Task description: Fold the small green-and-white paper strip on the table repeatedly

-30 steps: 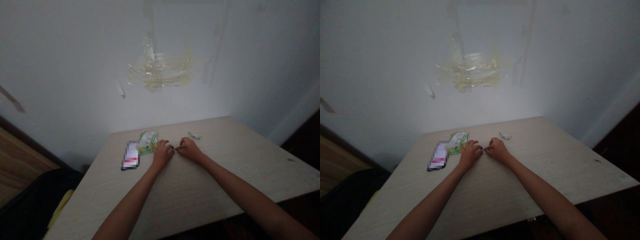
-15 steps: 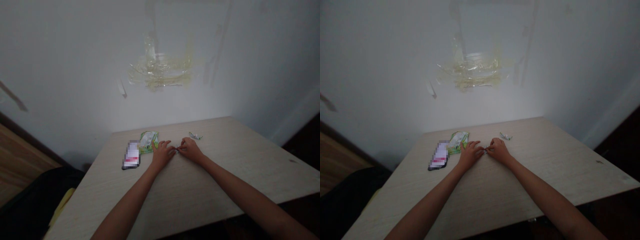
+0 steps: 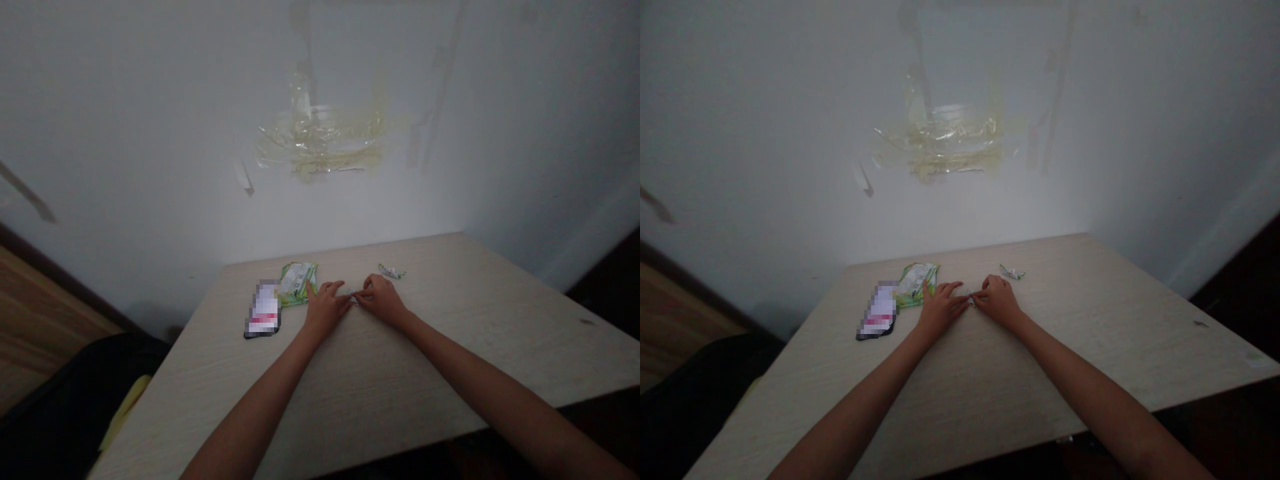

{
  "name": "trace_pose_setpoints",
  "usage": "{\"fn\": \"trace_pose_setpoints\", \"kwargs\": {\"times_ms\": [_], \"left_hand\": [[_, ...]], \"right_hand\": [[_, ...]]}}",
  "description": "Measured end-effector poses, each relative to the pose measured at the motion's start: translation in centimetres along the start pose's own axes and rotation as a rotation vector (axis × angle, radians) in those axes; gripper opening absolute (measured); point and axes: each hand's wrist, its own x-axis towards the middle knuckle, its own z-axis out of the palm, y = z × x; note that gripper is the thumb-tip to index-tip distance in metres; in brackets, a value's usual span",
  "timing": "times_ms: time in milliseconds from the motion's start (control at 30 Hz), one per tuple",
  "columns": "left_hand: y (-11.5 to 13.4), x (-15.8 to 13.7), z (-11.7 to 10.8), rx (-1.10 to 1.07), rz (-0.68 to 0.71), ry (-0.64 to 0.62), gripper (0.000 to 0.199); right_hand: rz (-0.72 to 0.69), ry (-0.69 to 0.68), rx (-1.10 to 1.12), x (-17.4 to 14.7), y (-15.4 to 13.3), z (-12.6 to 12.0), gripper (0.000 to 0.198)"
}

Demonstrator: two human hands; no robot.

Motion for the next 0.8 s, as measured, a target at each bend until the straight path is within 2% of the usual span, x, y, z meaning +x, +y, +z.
{"fn": "trace_pose_setpoints", "kwargs": {"times_ms": [600,800], "left_hand": [[-1.0,-0.5,0.3,-0.058,-0.114,-0.102,0.025],[-0.6,-0.5,0.2,-0.048,-0.15,-0.044,0.023]], "right_hand": [[-0.003,-0.055,-0.081,0.1,-0.5,-0.2,0.028],[-0.004,-0.049,-0.074,0.1,-0.7,-0.4,0.028]]}}
